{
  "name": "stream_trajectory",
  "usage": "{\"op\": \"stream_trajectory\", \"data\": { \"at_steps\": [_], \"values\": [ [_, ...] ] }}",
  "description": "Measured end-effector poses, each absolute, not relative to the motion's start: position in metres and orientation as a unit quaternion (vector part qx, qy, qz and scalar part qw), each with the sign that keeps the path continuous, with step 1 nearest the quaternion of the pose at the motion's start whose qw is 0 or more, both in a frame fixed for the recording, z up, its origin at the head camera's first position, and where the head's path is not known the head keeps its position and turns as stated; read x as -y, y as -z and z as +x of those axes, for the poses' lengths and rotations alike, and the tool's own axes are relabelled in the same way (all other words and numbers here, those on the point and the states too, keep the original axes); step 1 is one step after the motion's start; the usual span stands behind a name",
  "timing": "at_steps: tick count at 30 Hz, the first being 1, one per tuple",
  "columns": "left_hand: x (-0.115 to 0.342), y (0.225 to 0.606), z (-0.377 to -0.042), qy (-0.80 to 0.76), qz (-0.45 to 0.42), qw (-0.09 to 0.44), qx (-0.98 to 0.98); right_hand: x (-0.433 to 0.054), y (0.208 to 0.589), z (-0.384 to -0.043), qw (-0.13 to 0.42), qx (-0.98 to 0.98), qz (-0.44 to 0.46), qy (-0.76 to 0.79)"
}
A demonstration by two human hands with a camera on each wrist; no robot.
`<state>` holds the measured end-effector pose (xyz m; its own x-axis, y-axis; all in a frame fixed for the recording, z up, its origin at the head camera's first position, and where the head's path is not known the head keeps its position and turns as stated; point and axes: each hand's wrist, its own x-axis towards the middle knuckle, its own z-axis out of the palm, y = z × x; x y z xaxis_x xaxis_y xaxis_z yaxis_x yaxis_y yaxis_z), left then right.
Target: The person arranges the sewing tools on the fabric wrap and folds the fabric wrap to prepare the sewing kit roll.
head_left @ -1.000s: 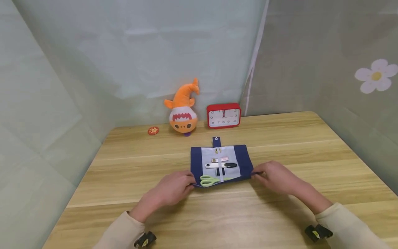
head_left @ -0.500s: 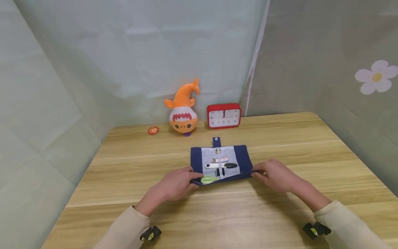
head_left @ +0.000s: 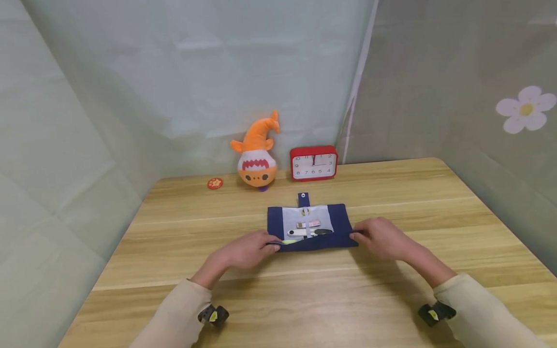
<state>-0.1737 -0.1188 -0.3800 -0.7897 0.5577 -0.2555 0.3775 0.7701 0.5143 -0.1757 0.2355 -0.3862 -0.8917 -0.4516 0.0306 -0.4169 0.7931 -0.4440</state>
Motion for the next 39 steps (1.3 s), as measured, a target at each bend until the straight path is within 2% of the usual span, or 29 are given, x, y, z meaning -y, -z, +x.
{"op": "stream_trajectory", "data": {
  "at_steps": [17, 24, 35, 39],
  "values": [
    [0.108, 0.387, -0.208, -0.287, 0.129, 0.25, -0.916, -0.234, 0.392, -0.203, 0.114, -0.935, -0.146, 0.301],
    [0.099, 0.388, -0.217, -0.279, 0.099, 0.235, -0.926, -0.23, 0.399, -0.213, 0.141, -0.929, -0.113, 0.322],
    [0.096, 0.391, -0.224, -0.269, 0.068, 0.222, -0.935, -0.225, 0.404, -0.217, 0.146, -0.925, -0.103, 0.335],
    [0.097, 0.392, -0.218, -0.27, 0.081, 0.177, -0.943, -0.225, 0.405, -0.217, 0.14, -0.927, -0.102, 0.331]
  ]
}}
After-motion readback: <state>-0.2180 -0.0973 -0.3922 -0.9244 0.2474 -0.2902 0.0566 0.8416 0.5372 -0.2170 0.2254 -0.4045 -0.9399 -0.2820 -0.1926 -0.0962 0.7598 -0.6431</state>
